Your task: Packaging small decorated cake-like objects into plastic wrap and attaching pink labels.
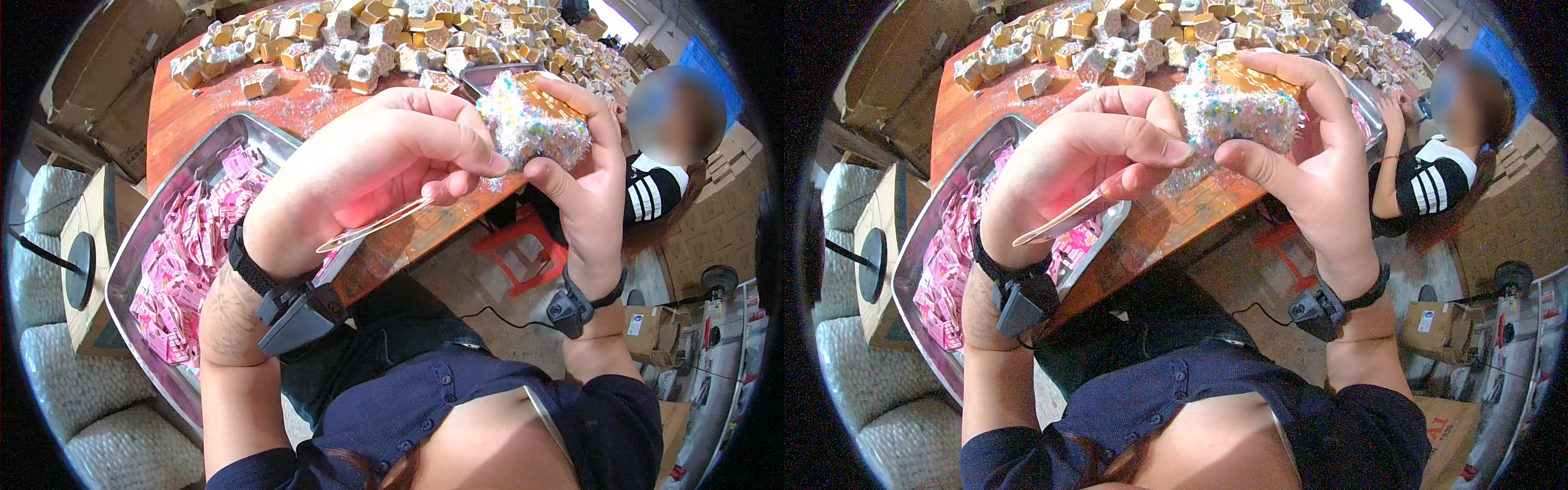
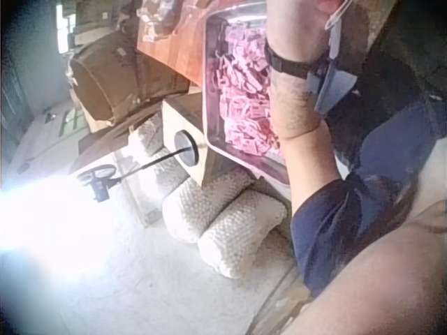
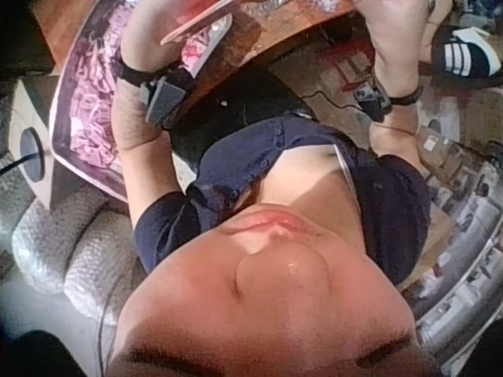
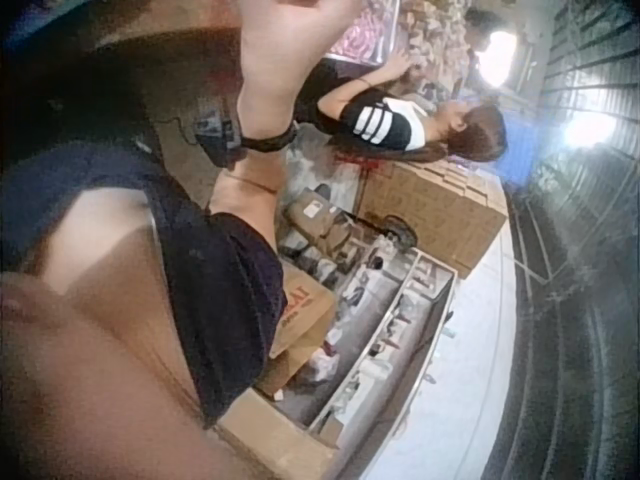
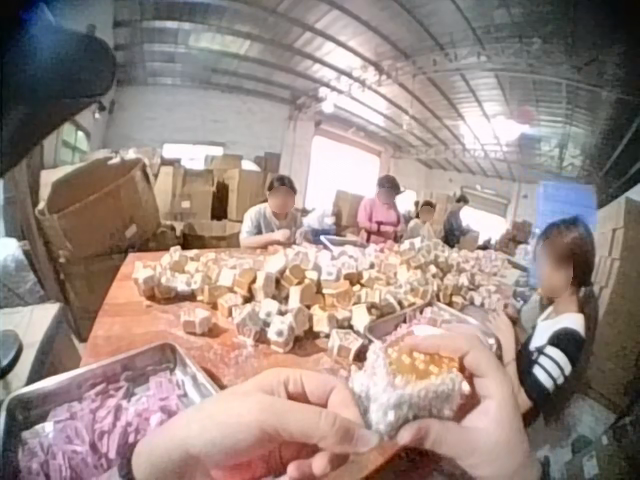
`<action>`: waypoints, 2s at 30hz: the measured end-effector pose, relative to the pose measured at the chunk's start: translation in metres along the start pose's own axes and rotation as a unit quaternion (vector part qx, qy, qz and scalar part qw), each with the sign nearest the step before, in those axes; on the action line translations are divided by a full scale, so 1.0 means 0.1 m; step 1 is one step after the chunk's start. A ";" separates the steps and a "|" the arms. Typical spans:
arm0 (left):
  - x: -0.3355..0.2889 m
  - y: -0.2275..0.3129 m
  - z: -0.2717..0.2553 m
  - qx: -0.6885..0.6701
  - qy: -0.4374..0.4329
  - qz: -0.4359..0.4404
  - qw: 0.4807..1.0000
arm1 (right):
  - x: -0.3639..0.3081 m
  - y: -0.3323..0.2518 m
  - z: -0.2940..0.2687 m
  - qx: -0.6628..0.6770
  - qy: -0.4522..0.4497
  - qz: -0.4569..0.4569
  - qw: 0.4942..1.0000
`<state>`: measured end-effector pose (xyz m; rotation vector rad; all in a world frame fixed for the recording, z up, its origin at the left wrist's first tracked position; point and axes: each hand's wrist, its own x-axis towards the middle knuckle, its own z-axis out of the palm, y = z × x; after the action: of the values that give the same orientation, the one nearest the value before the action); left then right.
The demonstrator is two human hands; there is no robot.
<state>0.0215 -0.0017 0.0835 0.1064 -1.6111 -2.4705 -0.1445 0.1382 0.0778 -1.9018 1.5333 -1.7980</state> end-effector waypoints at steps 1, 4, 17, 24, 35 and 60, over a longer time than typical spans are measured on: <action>0.00 0.00 -0.01 -0.001 0.000 -0.001 1.000 | 0.00 0.01 -0.01 -0.010 -0.002 -0.003 1.000; 0.01 0.00 -0.01 0.004 -0.015 0.000 1.000 | -0.01 0.00 -0.01 -0.015 0.001 0.000 1.000; -0.05 0.01 0.04 0.180 0.043 0.081 0.979 | -0.02 -0.04 -0.05 -0.080 -0.015 0.015 0.997; -0.11 0.04 0.08 0.307 0.091 0.083 0.944 | 0.01 -0.06 -0.01 -0.076 -0.049 0.021 0.996; -0.01 -0.08 0.09 0.390 0.120 0.213 0.888 | -0.06 -0.13 -0.13 -0.331 0.022 -0.037 0.943; 0.05 -0.37 0.32 0.286 0.054 0.166 0.942 | -0.59 -0.16 -0.26 -0.179 0.027 0.031 0.983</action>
<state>0.0069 0.0411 0.0630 0.0438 -2.0478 -1.6692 -0.1439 0.2010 0.0555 -1.9307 2.0272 -1.6497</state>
